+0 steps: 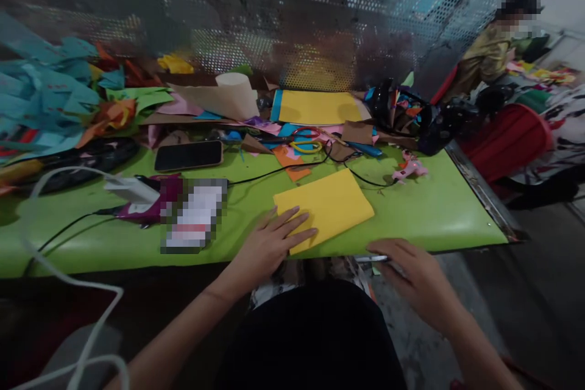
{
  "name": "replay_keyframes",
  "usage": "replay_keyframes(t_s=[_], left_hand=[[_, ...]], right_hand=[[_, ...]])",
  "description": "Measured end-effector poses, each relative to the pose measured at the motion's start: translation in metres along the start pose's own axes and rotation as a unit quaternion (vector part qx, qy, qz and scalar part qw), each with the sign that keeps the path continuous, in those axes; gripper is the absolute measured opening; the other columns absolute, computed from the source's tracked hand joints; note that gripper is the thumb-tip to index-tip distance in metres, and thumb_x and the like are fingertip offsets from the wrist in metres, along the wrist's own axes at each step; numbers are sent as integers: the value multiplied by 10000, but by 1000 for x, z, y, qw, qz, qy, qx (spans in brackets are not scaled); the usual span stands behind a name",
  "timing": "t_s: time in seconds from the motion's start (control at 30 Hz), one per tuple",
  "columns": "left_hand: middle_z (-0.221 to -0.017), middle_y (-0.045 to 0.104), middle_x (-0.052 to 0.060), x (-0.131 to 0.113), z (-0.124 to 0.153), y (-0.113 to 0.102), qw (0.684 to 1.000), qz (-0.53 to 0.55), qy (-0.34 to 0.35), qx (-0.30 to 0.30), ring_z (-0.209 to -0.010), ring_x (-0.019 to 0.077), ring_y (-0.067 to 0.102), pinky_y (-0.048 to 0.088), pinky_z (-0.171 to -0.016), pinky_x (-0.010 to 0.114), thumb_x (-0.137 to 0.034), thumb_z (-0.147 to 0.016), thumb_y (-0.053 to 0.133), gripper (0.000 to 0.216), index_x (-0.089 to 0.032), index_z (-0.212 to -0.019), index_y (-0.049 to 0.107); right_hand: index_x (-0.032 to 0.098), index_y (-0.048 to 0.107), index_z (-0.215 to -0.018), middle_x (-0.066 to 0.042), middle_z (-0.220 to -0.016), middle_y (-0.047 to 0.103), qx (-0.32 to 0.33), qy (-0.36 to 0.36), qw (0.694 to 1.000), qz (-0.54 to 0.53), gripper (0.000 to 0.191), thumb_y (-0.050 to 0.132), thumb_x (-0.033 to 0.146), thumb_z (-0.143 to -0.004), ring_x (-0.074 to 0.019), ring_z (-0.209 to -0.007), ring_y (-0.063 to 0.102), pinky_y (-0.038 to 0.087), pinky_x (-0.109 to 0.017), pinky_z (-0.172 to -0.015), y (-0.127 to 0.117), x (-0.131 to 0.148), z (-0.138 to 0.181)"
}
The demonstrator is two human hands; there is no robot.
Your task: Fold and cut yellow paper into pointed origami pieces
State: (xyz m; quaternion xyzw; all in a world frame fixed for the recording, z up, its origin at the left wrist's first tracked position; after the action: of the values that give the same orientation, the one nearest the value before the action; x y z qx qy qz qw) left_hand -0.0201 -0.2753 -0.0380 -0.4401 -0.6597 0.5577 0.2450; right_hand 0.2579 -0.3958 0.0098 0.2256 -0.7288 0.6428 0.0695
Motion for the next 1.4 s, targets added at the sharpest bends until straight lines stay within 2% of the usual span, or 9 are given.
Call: replay_keyframes(t_s=[0.13, 0.27, 0.53, 0.67, 0.8, 1.0, 1.17, 1.3, 1.4], left_hand=[[-1528, 442, -7, 3, 7, -4, 998, 14, -8, 53, -1442, 240, 346, 259, -1173, 513, -147, -910, 485, 520, -335, -1395, 500], [-1566, 379, 9, 6, 18, -16, 997, 22, -15, 70, -1457, 231, 317, 227, -1190, 499, -189, -904, 482, 569, -329, -1452, 428], [-1596, 315, 54, -6, 19, -20, 994, 30, -73, 69, -1485, 257, 249, 256, -1183, 518, -355, -967, 448, 520, -281, -1478, 388], [-1585, 339, 75, -12, 10, -12, 994, 29, -93, 56, -1482, 242, 256, 244, -1200, 461, -469, -993, 374, 559, -218, -1493, 356], [-1597, 316, 58, -14, 7, 1, 994, 19, -101, 37, -1481, 224, 260, 234, -1208, 415, -446, -1005, 346, 542, -215, -1495, 348], [-1577, 357, 57, -11, 8, 10, 996, -22, -90, 19, -1456, 230, 317, 306, -1168, 434, -336, -987, 410, 505, -231, -1480, 378], [-1541, 420, 50, 4, 7, 2, 998, -25, -59, 14, -1420, 227, 383, 365, -1133, 440, -294, -956, 456, 497, -238, -1448, 423], [-1499, 475, 82, 13, 1, -9, 996, -27, -87, 11, -1386, 264, 432, 379, -1122, 486, -303, -947, 481, 369, -217, -1295, 569], [-1473, 498, 122, 8, -13, -12, 993, -28, -115, 12, -1384, 281, 433, 373, -1130, 492, -297, -952, 476, 303, -168, -1184, 623]], right_hand=[[273, 508, -1393, -68, -1440, 547, 55, -122, 991, 27, 446, 528, 277, -948, -242, -1313, 521, 464, -461, -1064, 40, 33, -48], [284, 405, -1471, -50, -1545, 407, 113, -153, 980, 62, 559, 561, 309, -934, -238, -1411, 400, 360, -515, -1144, 68, 31, -60], [290, 292, -1525, -41, -1576, 347, 100, -171, 974, 106, 616, 521, 303, -954, -234, -1430, 368, 346, -513, -1143, 79, 18, -51], [300, 312, -1518, -32, -1573, 353, 87, -178, 973, 118, 603, 524, 344, -956, -237, -1420, 383, 343, -493, -1140, 83, 16, -51], [303, 307, -1521, -29, -1565, 367, 89, -176, 974, 114, 598, 514, 326, -960, -232, -1421, 383, 344, -485, -1146, 85, 15, -51], [265, 352, -1502, -37, -1540, 415, 93, -125, 984, 89, 557, 490, 267, -962, -219, -1416, 394, 408, -455, -1125, 68, -3, -52], [224, 539, -1371, -72, -1352, 624, 27, -25, 993, 116, 407, 427, 307, -989, -251, -1219, 606, 524, -444, -990, 30, -44, -59], [220, 605, -1298, -81, -1267, 679, -59, 56, 987, 137, 381, 429, 359, -989, -288, -1173, 627, 499, -462, -986, -3, -73, -99], [219, 614, -1281, -83, -1261, 681, -60, 93, 979, 172, 359, 463, 312, -968, -280, -1154, 629, 487, -421, -977, -15, -87, -149]])
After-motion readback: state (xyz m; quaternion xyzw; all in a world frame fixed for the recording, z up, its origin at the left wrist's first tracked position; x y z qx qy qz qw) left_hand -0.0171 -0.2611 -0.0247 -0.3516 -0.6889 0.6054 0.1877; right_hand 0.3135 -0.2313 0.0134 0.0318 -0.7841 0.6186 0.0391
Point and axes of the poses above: each hand's wrist, its own z-axis away from the middle knuckle, its own y-axis out of the palm, x = y × z, the point moved 2 cm from there along -z, towards the middle knuckle
